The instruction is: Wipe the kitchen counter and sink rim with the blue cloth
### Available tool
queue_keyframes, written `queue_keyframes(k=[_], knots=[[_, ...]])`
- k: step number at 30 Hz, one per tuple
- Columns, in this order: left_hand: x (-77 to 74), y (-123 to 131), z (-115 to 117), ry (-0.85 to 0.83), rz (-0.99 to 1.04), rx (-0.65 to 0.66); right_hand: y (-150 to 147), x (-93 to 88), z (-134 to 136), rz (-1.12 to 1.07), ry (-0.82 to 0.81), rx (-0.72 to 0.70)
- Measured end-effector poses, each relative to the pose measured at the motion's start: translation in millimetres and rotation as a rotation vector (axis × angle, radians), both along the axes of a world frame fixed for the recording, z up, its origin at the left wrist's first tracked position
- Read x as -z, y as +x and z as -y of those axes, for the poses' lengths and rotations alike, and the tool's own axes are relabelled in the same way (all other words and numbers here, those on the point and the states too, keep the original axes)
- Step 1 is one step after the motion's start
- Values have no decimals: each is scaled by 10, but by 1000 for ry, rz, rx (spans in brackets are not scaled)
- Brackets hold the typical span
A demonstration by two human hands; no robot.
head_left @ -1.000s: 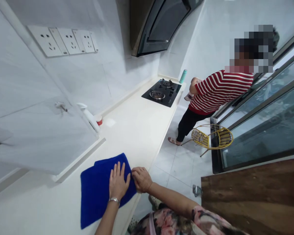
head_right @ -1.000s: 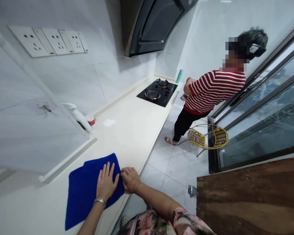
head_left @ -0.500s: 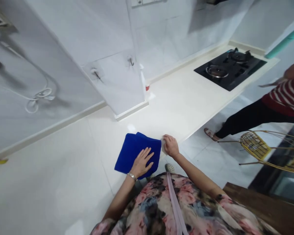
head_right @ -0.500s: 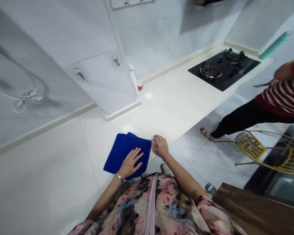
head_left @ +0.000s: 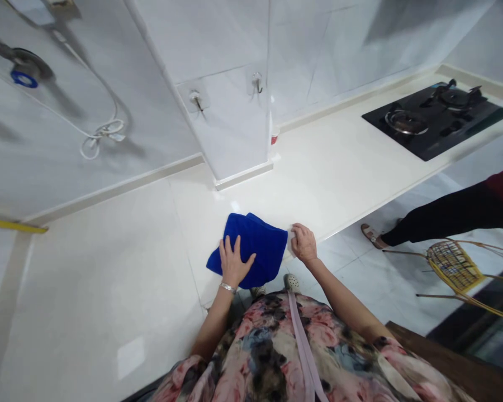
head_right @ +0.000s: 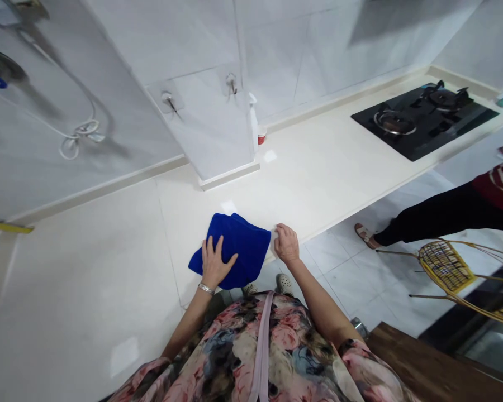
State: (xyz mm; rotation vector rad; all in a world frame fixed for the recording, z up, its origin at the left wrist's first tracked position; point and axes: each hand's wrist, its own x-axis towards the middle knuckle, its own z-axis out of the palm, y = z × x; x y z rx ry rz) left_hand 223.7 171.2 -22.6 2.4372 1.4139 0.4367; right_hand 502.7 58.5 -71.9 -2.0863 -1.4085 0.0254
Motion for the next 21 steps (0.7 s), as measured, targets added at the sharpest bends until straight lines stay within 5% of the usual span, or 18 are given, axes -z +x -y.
queue_keyframes(k=[8, 13, 16, 21], knots=[[-41, 160, 374, -56, 25, 25, -12, -33, 31, 23, 32, 18], [-120, 186, 380, -164, 117, 11, 51, -7, 78, 45, 56, -7], [-369, -93, 286, -169, 170, -38, 109, 38, 104, 61, 62, -22], [-1193, -1040, 223, 75, 406, -265, 151, 93, 116, 85, 100, -11]])
